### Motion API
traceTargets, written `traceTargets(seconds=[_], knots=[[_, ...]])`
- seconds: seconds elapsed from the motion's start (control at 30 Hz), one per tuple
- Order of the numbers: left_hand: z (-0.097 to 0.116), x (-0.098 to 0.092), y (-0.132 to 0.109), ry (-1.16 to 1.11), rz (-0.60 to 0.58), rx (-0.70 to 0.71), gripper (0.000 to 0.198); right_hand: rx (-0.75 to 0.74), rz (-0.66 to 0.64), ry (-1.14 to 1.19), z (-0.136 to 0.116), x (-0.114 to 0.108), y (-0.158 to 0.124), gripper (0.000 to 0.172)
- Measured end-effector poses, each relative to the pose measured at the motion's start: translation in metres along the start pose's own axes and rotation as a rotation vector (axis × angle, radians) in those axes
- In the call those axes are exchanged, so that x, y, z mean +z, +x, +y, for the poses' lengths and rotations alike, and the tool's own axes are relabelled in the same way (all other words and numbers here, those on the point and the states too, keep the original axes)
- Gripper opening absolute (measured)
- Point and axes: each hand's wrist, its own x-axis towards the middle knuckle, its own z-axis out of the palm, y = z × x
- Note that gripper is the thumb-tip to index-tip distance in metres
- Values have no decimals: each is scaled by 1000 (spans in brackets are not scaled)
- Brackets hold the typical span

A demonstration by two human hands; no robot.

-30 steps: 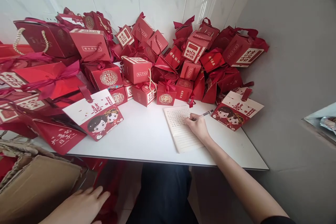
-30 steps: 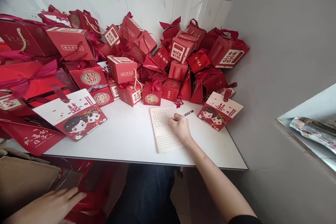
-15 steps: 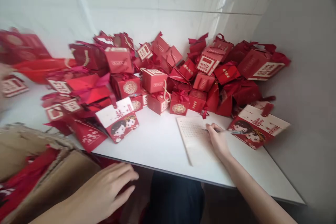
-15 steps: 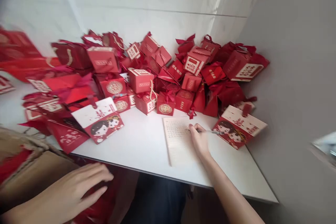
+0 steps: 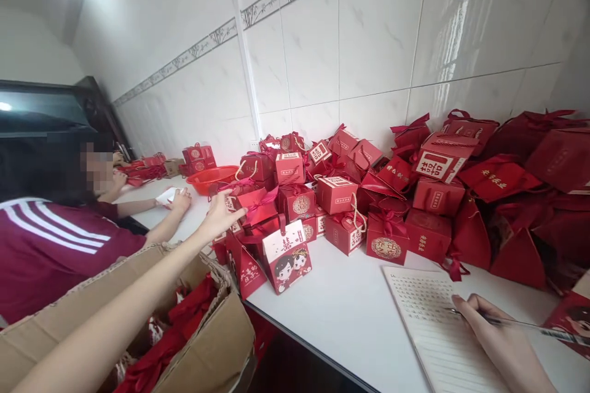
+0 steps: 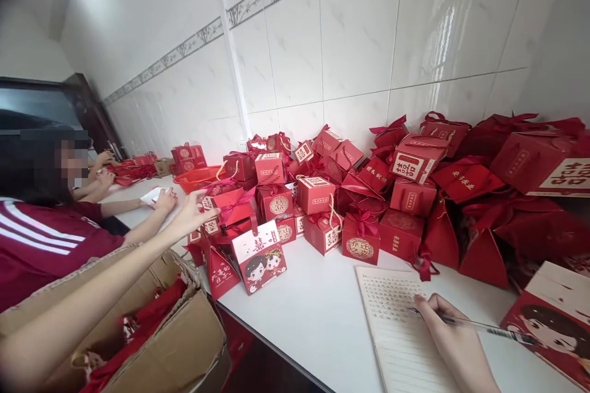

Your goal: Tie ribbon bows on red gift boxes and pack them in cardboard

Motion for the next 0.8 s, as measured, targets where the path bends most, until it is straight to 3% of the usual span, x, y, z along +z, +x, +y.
traceTargets(seconds=[0.1, 0.2, 0.33, 0.47, 0.57, 0.67, 0.73, 0.8], knots=[[7, 6, 13, 174, -183, 87, 86, 8, -12, 1, 3, 0, 1, 41], [22, 15, 10, 350, -271, 123, 94, 4, -11, 7, 4, 0, 2, 41], [40, 24, 4, 586, -292, 125, 87, 1, -12, 18, 3, 1, 3, 40], [48, 22, 6, 617, -217, 176, 91, 9, -23, 42, 3, 1, 4, 40], [47, 8, 11, 451, -76, 160, 90, 8, -19, 62, 3, 1, 4, 40], [41, -18, 17, 67, 49, -24, 84, 8, -8, 87, 5, 1, 5, 39], [37, -39, 17, -177, 55, -197, 71, 7, -4, 106, 8, 2, 6, 37], [32, -59, 13, -407, -45, -340, 57, -12, 20, 122, 12, 4, 8, 36]])
